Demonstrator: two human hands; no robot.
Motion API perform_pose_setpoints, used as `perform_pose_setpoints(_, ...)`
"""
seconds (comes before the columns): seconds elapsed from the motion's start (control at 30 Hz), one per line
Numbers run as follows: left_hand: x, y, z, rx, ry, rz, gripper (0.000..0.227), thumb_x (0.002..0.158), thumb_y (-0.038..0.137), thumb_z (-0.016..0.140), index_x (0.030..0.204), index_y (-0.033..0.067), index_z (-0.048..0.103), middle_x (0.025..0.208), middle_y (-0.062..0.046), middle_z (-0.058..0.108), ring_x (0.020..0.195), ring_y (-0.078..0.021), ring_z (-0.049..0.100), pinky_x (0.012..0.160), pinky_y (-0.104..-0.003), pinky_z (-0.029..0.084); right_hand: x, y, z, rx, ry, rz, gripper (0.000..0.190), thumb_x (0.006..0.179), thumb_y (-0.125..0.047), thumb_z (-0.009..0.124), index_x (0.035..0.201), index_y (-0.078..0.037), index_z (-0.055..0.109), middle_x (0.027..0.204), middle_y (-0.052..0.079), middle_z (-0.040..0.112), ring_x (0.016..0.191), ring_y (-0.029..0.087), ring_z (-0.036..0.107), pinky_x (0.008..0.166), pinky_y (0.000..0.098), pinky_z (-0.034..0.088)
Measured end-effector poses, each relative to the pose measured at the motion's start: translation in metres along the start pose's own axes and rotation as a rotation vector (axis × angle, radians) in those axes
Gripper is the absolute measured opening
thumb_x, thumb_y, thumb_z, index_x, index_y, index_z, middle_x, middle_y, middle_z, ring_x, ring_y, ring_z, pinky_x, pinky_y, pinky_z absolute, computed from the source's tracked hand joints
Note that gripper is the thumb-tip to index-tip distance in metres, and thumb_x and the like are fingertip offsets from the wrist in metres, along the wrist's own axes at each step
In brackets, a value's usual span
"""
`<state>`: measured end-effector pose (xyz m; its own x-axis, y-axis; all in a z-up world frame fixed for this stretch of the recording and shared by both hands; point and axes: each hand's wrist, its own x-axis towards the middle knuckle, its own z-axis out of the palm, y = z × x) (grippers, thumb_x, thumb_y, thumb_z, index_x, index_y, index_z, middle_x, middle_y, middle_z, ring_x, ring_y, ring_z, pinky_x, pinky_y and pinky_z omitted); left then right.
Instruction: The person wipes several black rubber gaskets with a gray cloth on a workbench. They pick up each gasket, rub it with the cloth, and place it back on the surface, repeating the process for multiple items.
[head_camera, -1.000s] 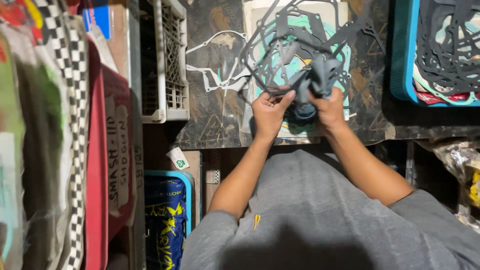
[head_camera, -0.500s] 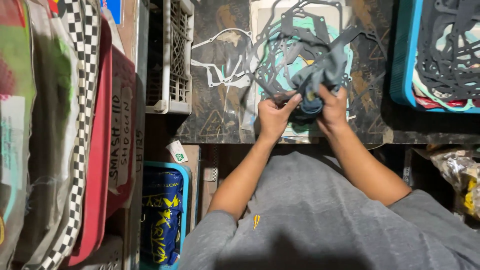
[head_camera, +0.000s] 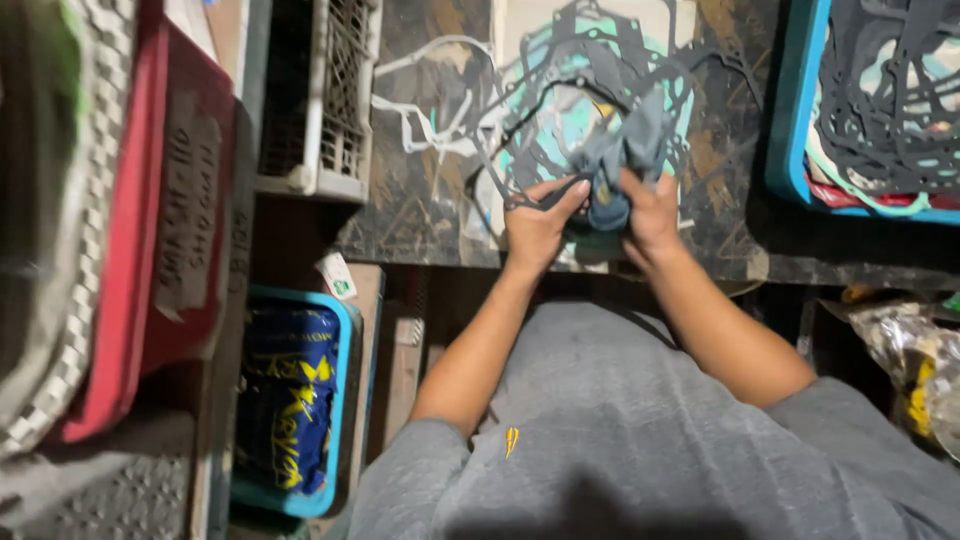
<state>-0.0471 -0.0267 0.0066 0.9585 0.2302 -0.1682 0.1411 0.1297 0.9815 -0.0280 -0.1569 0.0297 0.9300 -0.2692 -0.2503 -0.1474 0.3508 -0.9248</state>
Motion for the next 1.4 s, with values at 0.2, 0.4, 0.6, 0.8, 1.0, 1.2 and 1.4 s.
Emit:
perform_pose_setpoints(0.2,-0.022,0.038,0.016,-0.131,0.079,0.081,0.017,0.081,0.013,0.087,0.095,0.0047,0.08,0.072,-0.013,0.075,0.068,-0.0098,0.069,0.063,-0.025,0.058,-0.012,-0.002,-0.018,0.097,0.037,0.078,0.023,0.087,-0.018,0.085,0.104,-0.004,0.077,0.089,0.01,0.077,0.078,0.019,0.076,0.075,0.0358,0.065)
perform_pose_setpoints(0.4,-0.047,0.02,0.033,-0.122,0.17,0.082,0.014,0.078,0.014,0.091,0.085,0.0074,0.081,0.071,-0.009,0.076,0.073,-0.0031,0.062,0.062,-0.026,0.056,-0.02,-0.005,-0.051,-0.053,-0.037,0.097,0.028,0.086,-0.024,0.086,0.106,-0.006,0.077,0.087,0.005,0.076,0.075,0.012,0.073,0.071,0.0335,0.064)
perform_pose_setpoints(0.6,-0.065,0.021,0.039,-0.209,0.215,0.125,0.017,0.08,0.011,0.09,0.091,0.003,0.08,0.077,-0.011,0.077,0.078,-0.0068,0.068,0.07,-0.025,0.057,0.007,0.012,-0.07,0.02,0.111,0.011,0.027,0.094,-0.018,0.074,0.114,0.0,0.069,0.092,0.007,0.072,0.081,0.015,0.069,0.079,0.0349,0.064)
perform_pose_setpoints(0.8,-0.034,0.007,0.04,-0.184,0.212,0.104,0.025,0.072,0.008,0.094,0.092,0.0017,0.08,0.075,-0.012,0.077,0.07,-0.0095,0.072,0.066,-0.023,0.058,-0.025,-0.022,-0.025,-0.037,0.041,0.087,0.026,0.085,-0.016,0.085,0.105,-0.004,0.074,0.084,0.008,0.073,0.072,0.015,0.072,0.067,0.0331,0.063)
perform_pose_setpoints(1.0,-0.002,0.023,0.03,-0.354,0.156,0.082,0.025,0.08,0.001,0.088,0.1,-0.0067,0.076,0.084,-0.022,0.076,0.074,-0.021,0.076,0.067,-0.029,0.064,0.011,0.006,-0.009,0.024,0.134,0.003,0.024,0.095,-0.015,0.076,0.116,-0.006,0.071,0.097,0.006,0.073,0.083,0.015,0.071,0.077,0.0315,0.065)
perform_pose_setpoints(1.2,0.034,0.043,0.002,-0.341,0.05,0.039,0.021,0.078,-0.002,0.087,0.096,-0.007,0.077,0.08,-0.023,0.075,0.069,-0.0248,0.076,0.062,-0.031,0.066,0.062,0.047,-0.037,0.119,0.162,0.018,0.026,0.097,-0.017,0.076,0.122,-0.01,0.071,0.102,0.006,0.076,0.09,0.017,0.077,0.082,0.0342,0.068)
perform_pose_setpoints(1.4,0.058,0.042,-0.009,-0.368,0.048,0.017,0.025,0.082,-0.002,0.085,0.101,-0.0135,0.073,0.083,-0.027,0.075,0.072,-0.0258,0.076,0.064,-0.032,0.067,0.042,0.04,0.017,0.086,0.189,0.063,0.028,0.09,-0.018,0.084,0.112,-0.005,0.074,0.092,0.011,0.075,0.079,0.018,0.075,0.072,0.0372,0.065)
